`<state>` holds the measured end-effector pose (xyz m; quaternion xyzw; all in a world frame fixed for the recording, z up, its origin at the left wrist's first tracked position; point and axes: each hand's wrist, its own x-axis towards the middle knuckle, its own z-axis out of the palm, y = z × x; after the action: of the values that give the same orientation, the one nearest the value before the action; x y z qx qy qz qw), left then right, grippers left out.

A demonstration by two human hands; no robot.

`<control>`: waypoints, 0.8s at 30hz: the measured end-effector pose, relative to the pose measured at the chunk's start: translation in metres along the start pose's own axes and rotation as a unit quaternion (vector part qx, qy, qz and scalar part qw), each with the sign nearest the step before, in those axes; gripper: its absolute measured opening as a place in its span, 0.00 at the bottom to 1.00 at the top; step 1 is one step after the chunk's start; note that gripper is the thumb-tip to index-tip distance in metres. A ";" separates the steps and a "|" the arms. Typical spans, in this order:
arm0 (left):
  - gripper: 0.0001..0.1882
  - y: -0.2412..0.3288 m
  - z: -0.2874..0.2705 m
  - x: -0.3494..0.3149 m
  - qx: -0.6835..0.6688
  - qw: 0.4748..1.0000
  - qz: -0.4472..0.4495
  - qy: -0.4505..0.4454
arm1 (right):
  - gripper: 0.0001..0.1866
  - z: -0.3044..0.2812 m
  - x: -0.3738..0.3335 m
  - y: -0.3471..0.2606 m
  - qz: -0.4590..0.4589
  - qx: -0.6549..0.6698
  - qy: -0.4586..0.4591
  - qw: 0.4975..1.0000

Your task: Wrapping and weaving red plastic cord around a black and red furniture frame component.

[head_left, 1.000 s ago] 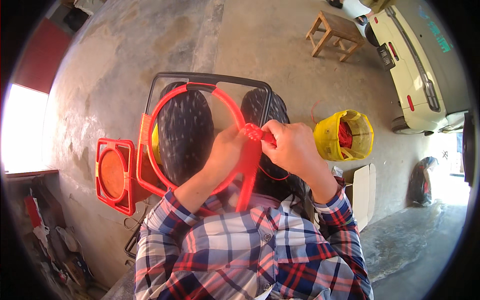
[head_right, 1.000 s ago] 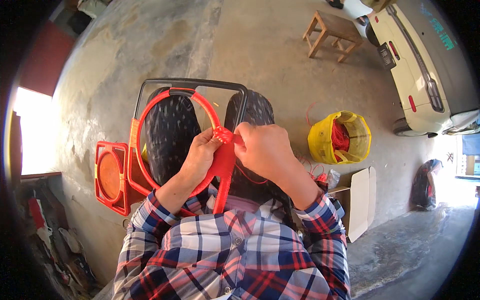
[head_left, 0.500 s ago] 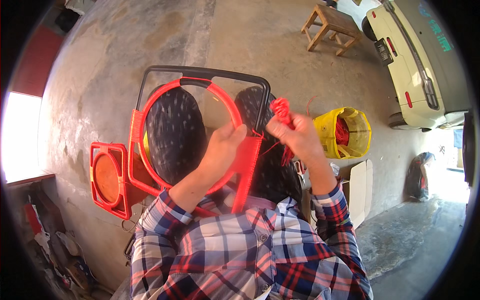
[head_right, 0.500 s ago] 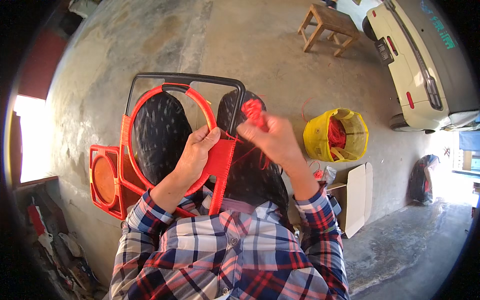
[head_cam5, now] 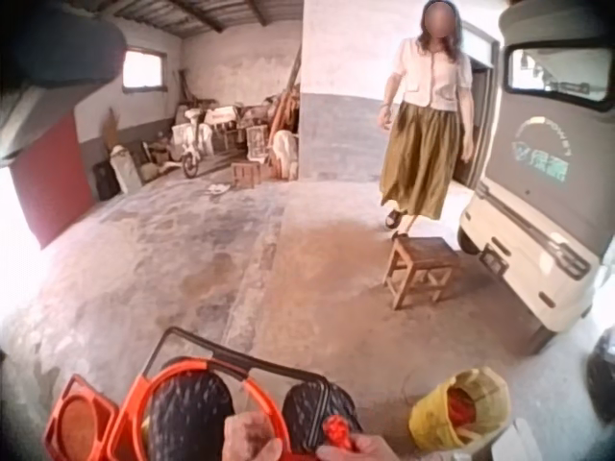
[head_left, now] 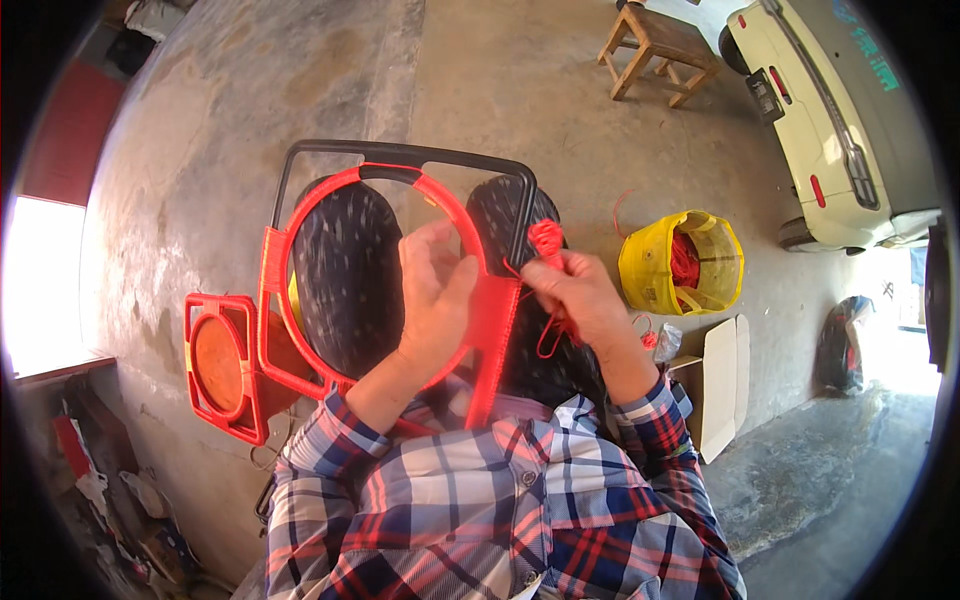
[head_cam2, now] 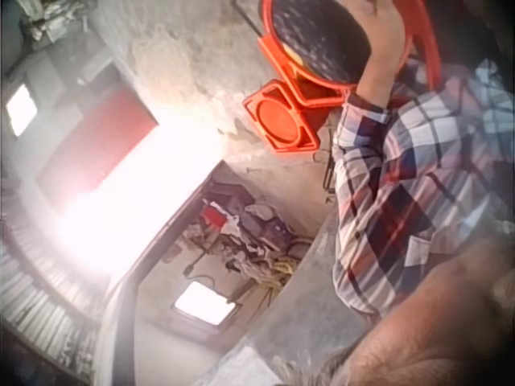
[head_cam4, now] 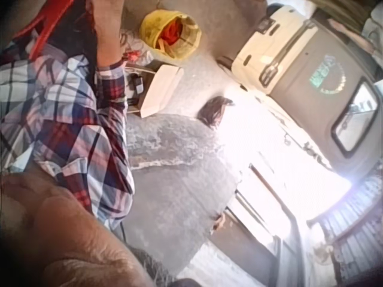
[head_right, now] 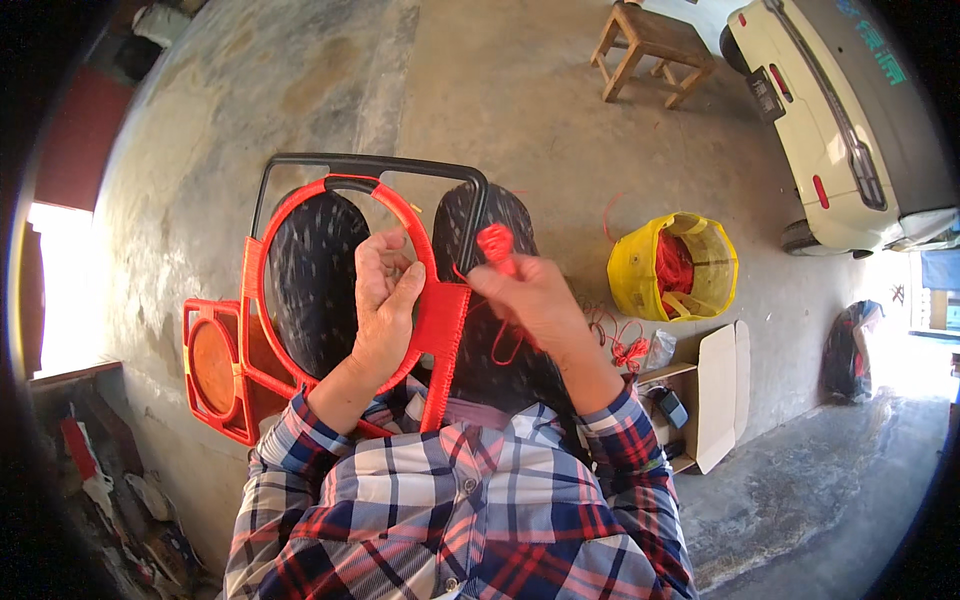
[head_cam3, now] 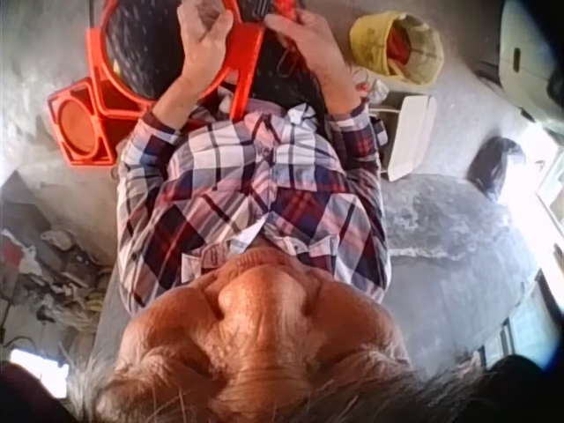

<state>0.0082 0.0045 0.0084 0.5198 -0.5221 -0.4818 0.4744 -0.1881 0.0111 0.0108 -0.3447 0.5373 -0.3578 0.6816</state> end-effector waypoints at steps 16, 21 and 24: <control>0.06 0.011 0.003 -0.001 0.158 0.975 0.152 -0.031 | 0.13 0.003 -0.008 -0.006 -0.050 0.007 0.058 0.997; 0.07 0.015 0.003 -0.001 0.168 0.965 0.199 -0.033 | 0.04 -0.002 0.000 0.012 -0.031 0.230 -0.054 0.971; 0.10 0.011 0.005 0.003 0.193 0.942 0.265 -0.070 | 0.01 0.002 -0.008 0.015 -0.038 0.371 -0.082 0.924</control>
<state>0.0020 0.0020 0.0188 0.4091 -0.7561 -0.2637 0.4374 -0.1860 0.0255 0.0021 -0.1153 0.2943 -0.5279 0.7883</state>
